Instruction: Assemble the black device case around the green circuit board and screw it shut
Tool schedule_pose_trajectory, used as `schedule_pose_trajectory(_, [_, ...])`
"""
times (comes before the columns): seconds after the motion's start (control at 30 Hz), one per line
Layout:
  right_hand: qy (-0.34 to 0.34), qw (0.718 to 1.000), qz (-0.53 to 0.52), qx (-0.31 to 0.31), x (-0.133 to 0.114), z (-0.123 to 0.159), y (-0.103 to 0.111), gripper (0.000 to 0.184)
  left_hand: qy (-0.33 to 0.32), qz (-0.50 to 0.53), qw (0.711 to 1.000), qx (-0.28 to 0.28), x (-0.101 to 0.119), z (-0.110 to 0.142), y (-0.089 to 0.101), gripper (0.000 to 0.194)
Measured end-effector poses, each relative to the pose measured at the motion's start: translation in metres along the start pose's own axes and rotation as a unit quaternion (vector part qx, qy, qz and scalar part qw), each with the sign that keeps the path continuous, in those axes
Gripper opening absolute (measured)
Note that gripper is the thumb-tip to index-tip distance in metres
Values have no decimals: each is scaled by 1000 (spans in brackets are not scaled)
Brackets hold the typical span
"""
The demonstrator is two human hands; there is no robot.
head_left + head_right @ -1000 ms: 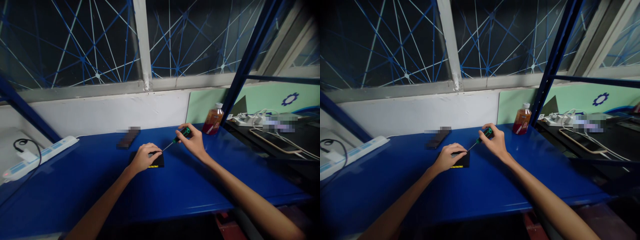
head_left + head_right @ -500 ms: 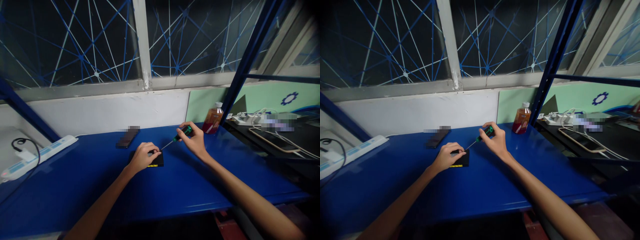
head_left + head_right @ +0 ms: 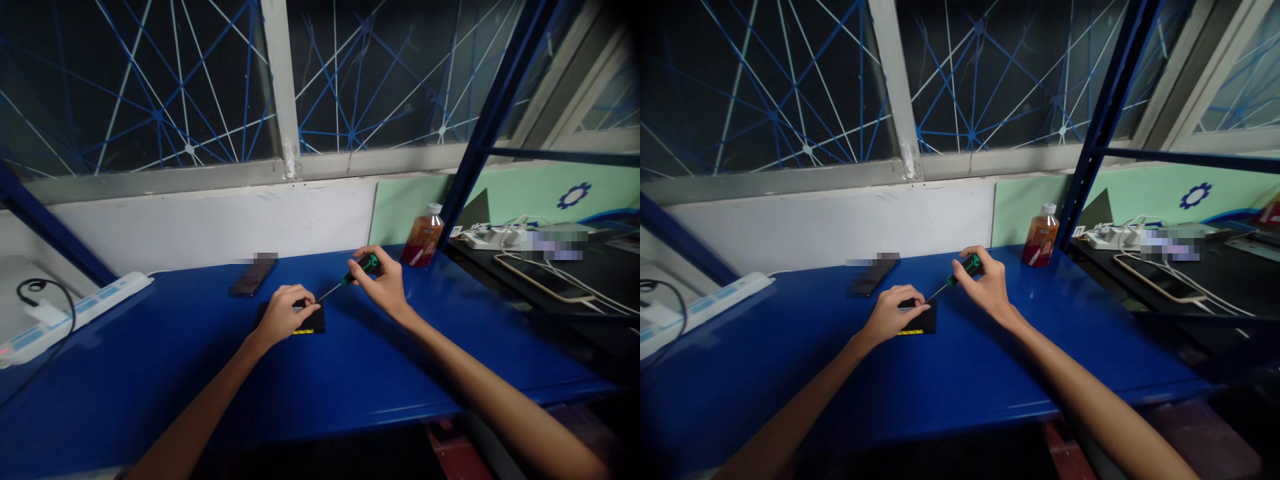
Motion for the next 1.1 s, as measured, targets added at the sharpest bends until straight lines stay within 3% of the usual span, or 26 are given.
schedule_pose_trajectory(0.47, [55,998,21,1,-10,2,0,15,8,50,999,-14,-4,-1,-4,15])
schedule_pose_trajectory(0.63, [53,998,27,6,-10,-2,4,13,41,9,994,-103,-13,3,-13,69])
schedule_pose_trajectory(0.73, [51,998,36,16,-9,-5,8,13,45,-18,985,-164,-15,8,-20,87])
schedule_pose_trajectory(0.87, [46,997,43,32,-6,-9,15,14,40,-26,983,-178,-13,8,-23,80])
schedule_pose_trajectory(1.1, [14,998,4,62,1,-16,27,17,47,33,992,-115,-11,4,-10,67])
Point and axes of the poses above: each hand's wrist, its own z-axis away from the middle knuckle, its own y-axis out of the back of the hand, x = y × z, the point moved 7 cm from there along -z, towards the middle knuckle, and after that the axes turned 5 degrees about -z, right-handed, at the moved point
